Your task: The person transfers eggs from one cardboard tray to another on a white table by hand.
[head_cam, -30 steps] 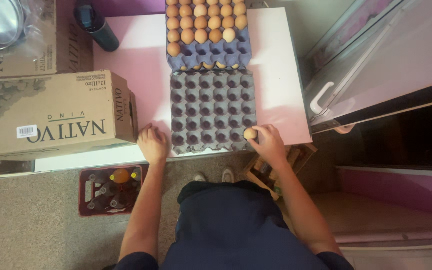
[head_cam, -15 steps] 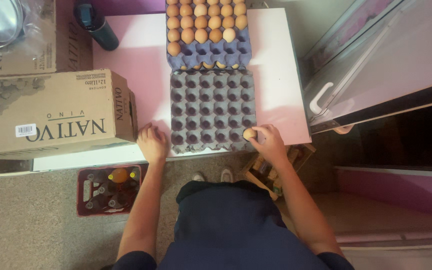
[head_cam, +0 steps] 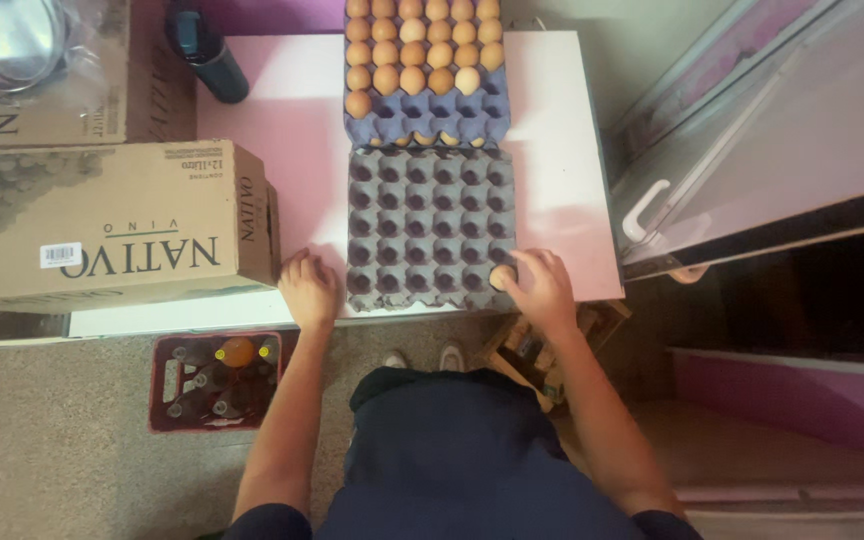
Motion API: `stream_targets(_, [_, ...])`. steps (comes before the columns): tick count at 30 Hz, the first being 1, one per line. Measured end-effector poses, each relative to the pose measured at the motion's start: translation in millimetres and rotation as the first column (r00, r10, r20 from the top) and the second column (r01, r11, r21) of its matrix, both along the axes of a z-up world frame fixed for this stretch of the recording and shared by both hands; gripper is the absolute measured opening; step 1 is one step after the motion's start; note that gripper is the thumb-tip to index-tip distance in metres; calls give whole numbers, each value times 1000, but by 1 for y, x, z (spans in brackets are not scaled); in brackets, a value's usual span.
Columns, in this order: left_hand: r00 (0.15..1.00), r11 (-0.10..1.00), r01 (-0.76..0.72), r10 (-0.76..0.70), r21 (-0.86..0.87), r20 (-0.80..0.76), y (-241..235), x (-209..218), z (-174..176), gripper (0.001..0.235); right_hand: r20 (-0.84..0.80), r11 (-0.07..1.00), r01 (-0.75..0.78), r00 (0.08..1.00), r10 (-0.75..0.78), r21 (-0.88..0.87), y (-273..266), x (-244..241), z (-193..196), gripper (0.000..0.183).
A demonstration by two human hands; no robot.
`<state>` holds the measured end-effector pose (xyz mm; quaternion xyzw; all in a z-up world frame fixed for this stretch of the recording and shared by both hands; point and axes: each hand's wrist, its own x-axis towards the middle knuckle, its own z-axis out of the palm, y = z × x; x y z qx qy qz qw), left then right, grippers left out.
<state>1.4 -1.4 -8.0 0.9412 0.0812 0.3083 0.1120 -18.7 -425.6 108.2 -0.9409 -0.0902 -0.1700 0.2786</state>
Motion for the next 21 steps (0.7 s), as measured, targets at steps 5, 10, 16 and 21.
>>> stream_targets(5, [1000,1000,2,-2,-3,-18,-2,-1,4,22,198,988,-153,968,152,-8,48,72,44,36])
stream_targets(10, [1000,1000,7,-8,-10,-4,-2,-2,9,18,359,967,-233,898,254,-102,117,165,54,35])
stream_targets(16, [999,999,43,-43,-26,-14,1,1,-1,16,351,963,-212,900,259,-168,192,257,41,38])
stream_targets(21, [1000,999,30,-30,-25,-7,1,3,-1,9,201,958,-82,969,141,-276,225,288,31,41])
